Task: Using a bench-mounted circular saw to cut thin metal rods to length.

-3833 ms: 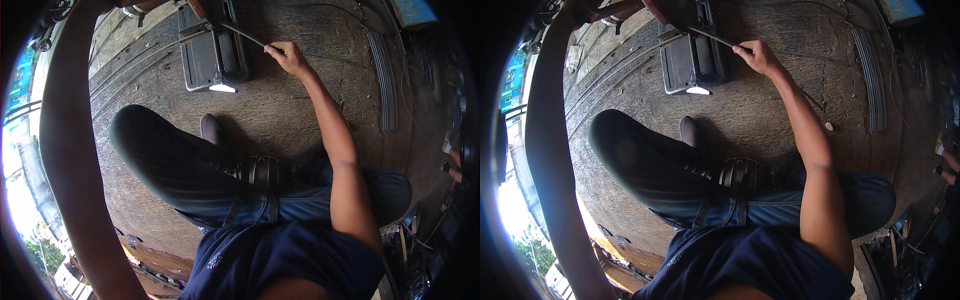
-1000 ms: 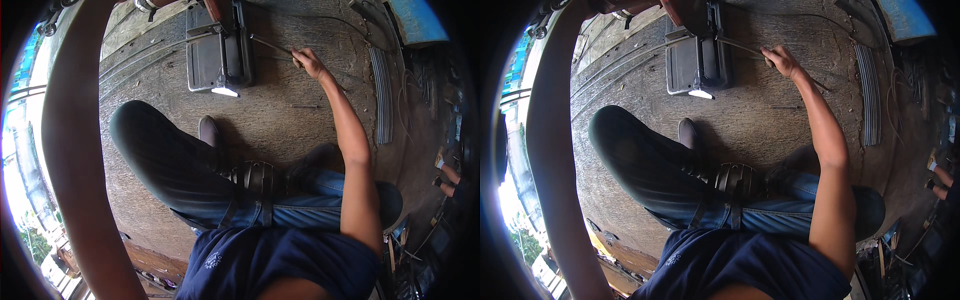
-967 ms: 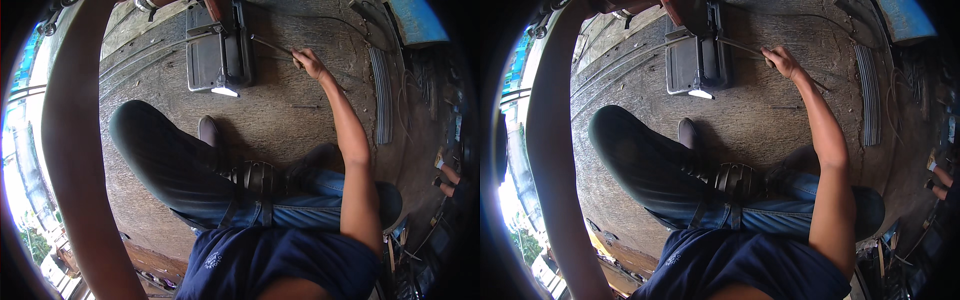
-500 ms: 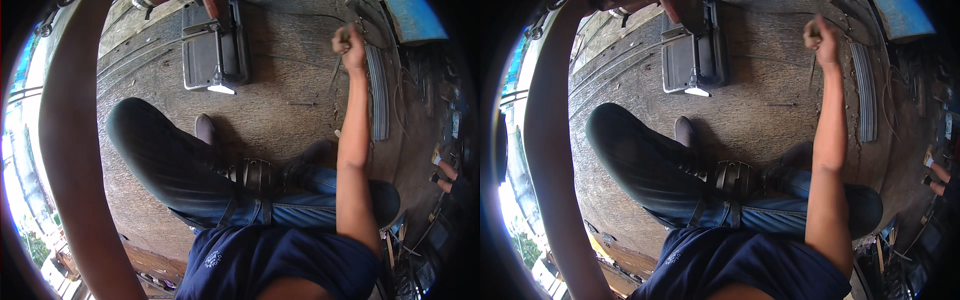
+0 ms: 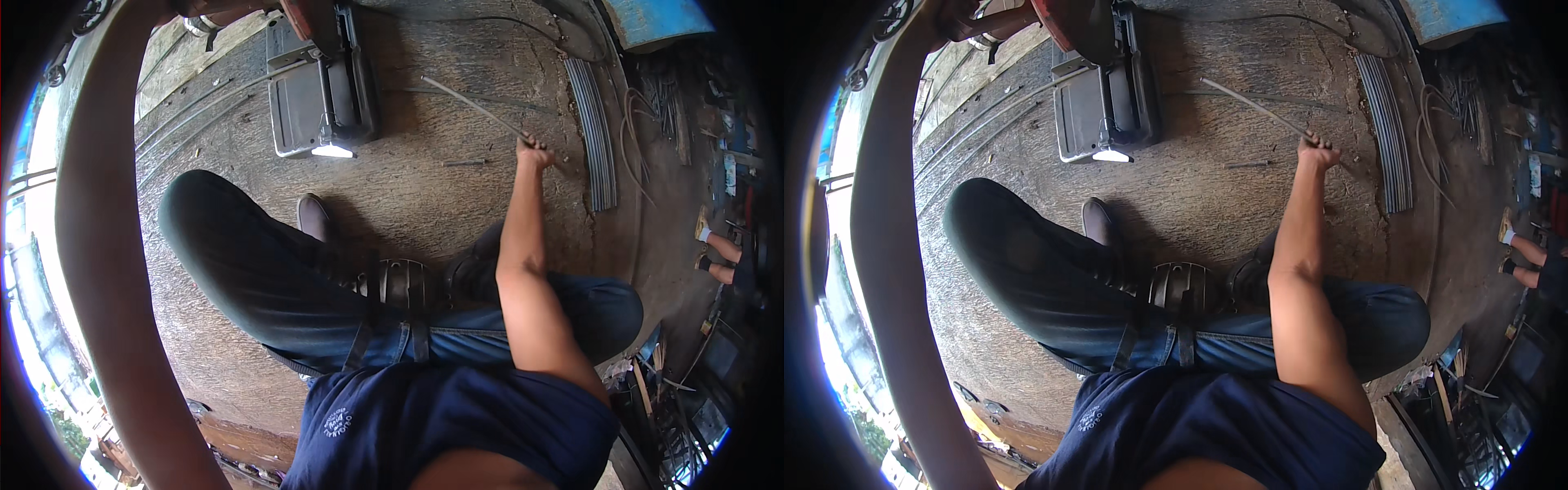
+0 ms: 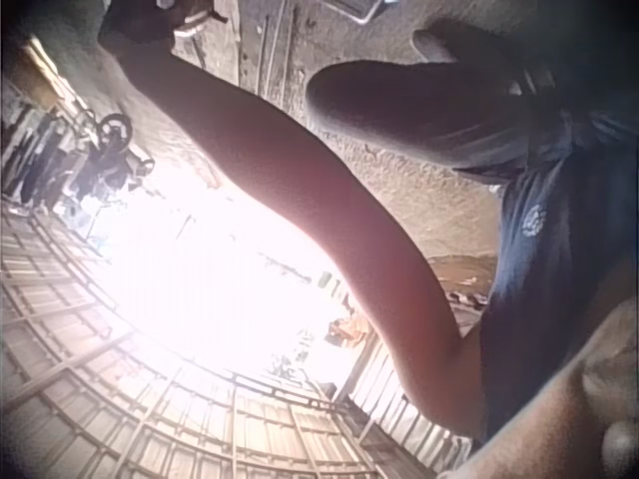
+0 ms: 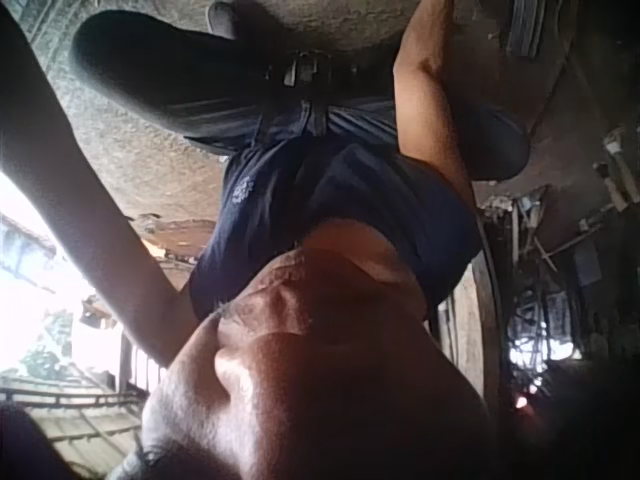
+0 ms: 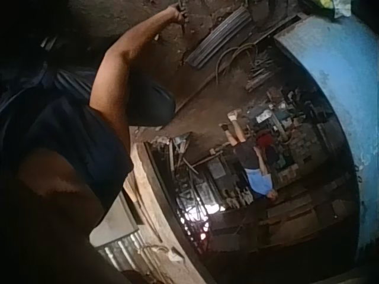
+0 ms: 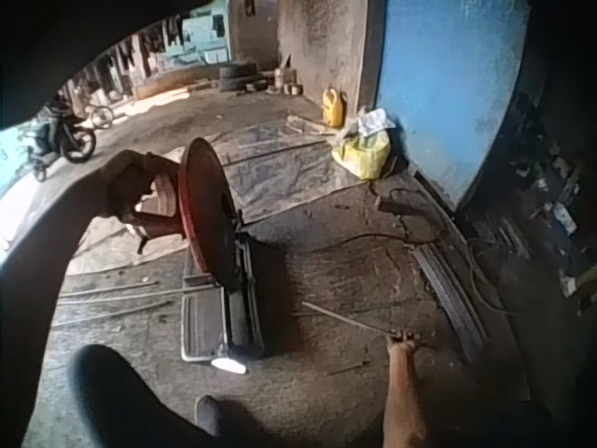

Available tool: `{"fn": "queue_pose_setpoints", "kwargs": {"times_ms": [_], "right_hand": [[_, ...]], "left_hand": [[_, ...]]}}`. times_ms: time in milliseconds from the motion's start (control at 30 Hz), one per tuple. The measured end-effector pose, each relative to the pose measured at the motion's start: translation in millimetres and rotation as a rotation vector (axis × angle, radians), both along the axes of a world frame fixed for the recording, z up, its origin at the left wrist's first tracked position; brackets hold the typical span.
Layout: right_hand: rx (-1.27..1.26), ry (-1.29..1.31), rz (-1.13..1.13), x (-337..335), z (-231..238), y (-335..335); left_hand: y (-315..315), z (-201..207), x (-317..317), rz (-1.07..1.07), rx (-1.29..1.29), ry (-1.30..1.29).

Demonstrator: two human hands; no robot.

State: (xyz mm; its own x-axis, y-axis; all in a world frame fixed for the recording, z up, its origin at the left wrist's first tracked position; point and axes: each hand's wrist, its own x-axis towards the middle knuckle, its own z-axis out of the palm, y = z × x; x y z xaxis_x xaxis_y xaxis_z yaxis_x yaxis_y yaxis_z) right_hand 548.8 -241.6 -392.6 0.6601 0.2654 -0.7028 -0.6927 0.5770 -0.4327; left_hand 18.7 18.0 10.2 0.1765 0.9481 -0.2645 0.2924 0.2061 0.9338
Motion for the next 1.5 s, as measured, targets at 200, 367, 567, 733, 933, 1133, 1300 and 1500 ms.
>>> {"fn": "queue_pose_setpoints", "kwargs": {"times_ms": [200, 367, 567, 733, 933, 1133, 1300, 1500], "right_hand": [[-0.316, 0.063, -0.134, 1.3, -35.7, -14.7], [-1.392, -0.276, 0.337, -62.4, -1.2, -23.3], [-1.410, -1.495, 1.037, -67.6, -0.4, -2.4], [-1.456, -1.685, 1.248, -43.5, -22.1, 5.3], [-1.018, -1.980, 1.439, -50.1, -10.5, 4.8], [-0.709, -1.644, 1.701, -88.0, 36.0, 6.7], [-0.549, -1.657, 1.672, -113.3, 36.3, 14.6], [-0.379, -1.677, 1.624, -138.0, 53.6, 20.3]], "left_hand": [[7.6, 3.5, 5.7, -0.178, 0.026, 0.095], [-5.9, 10.5, -2.2, -0.337, 0.089, 0.247], [-16.7, 13.4, 9.1, -0.491, 0.178, 0.355], [-21.3, 18.7, 21.7, -0.549, 0.252, 0.423], [-48.1, 27.0, 29.7, -0.603, 0.471, 0.699], [-55.6, 19.7, 35.3, -0.656, 0.718, 1.001], [-34.4, 14.9, 15.1, -0.477, 0.028, -0.110], [-37.8, 27.8, 21.2, -0.525, 0.371, 0.862]]}}
